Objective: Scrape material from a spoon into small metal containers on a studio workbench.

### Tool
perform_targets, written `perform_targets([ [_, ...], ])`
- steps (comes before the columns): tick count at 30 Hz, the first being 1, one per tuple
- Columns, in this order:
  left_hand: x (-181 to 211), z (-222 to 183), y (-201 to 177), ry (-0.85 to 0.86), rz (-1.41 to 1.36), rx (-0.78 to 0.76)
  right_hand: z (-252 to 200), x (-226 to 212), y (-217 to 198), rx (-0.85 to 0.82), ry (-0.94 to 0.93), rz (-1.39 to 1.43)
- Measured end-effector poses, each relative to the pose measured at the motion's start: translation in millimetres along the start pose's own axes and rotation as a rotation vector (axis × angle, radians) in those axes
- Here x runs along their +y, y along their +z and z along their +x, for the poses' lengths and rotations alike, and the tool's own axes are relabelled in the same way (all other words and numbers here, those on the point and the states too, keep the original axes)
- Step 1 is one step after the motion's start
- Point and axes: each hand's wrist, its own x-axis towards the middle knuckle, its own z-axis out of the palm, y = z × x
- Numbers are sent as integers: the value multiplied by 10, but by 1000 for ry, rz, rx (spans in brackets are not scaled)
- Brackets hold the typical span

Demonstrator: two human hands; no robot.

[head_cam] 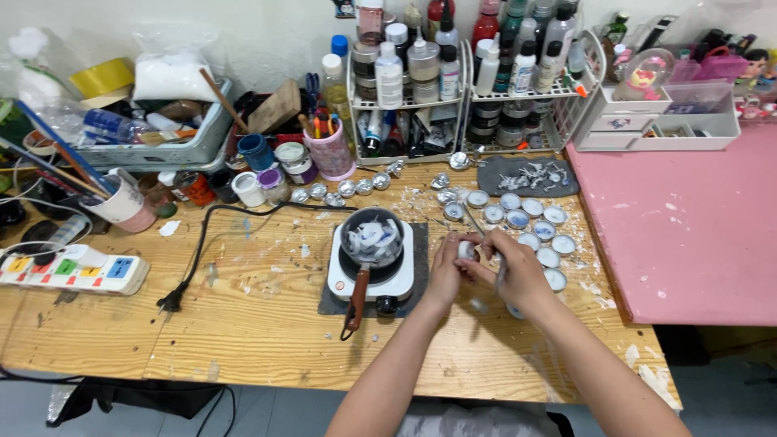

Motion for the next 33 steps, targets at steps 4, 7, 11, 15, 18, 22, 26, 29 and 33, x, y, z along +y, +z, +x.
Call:
perform_targets([
  [4, -172, 57, -78, 83, 70, 88, -71, 138, 110, 8, 164, -48],
  [7, -251, 80, -121, 138, -156, 0, -47, 86, 132, 101, 74, -8],
  [11, -526, 247, -197, 2, -160, 150, 260, -304, 82, 125, -87, 207],
  [15, -581, 282, -273, 18, -129, 154, 649, -725, 264, -90, -129, 223],
  [18, -504, 268, -320, 132, -52, 133, 880, -859, 473, -177, -414, 95],
  [22, -428, 261, -336, 279, 47, 101, 1041, -786, 690, -352, -358, 45],
  [26, -393, 261, -294, 418, 147, 57, 1035, -751, 676, -315, -325, -25],
  [29, -423, 230, -237, 511, 219, 25, 920, -638, 511, -241, -167, 147],
  [33, -557, 282, -197, 116, -195, 67, 640, -280, 93, -60, -205, 377],
])
